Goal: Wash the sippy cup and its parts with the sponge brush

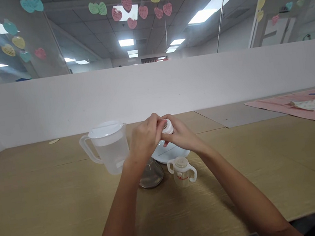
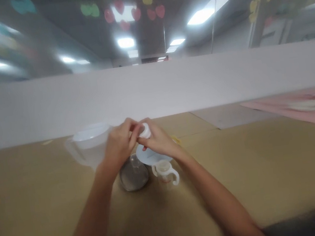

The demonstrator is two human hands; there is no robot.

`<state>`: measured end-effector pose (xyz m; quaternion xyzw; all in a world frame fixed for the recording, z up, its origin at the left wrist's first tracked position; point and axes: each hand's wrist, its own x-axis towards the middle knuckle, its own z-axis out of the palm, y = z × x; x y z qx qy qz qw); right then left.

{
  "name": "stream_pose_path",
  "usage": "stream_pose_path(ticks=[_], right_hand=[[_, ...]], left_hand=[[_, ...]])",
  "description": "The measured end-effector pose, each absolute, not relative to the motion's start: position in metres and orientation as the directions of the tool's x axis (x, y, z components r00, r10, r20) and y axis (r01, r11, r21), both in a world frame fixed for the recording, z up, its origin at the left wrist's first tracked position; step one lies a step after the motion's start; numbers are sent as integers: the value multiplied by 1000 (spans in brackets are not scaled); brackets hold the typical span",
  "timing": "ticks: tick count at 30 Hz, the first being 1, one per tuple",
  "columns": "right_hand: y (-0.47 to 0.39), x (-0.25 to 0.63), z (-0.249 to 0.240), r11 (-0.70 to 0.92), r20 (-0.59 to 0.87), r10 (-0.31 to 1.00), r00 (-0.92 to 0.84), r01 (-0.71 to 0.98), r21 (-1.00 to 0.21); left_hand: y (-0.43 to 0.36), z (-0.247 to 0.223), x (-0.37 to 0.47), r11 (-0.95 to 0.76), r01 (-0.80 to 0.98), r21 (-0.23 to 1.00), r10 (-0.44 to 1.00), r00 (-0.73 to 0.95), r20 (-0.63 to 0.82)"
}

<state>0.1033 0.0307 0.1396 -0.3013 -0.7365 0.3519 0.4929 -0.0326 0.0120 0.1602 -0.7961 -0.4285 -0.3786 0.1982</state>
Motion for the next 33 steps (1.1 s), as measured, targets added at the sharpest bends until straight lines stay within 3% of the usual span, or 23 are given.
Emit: stream_pose_path(ticks=[7,12,15,17,21,28,33], right_hand=[[31,93,129,697,642,668,-377,13,-717],[29,90,126,809,758,582,-294,114,-576],[27,89,127,861,833,506,-224,182,-475],[27,89,129,889,885,433,-169,239,-390],[33,96,132,898,936,323,-140,359,-256],[52,108,118,733,930,351,-106,649,-203],[56,109,111,715,938,327,-112,679,-168]], left_hand=[[16,162,-41,-693,663,283,498,156,853],[21,164,-43,-782,301,546,587,58,808],[18,167,-43,-786,138,603,614,59,787],[13,169,-42,-801,157,578,593,82,801],[4,171,-41,-830,382,407,516,247,821],[5,168,-37,-777,596,205,486,359,796],[2,165,-34,-742,660,118,461,375,805]])
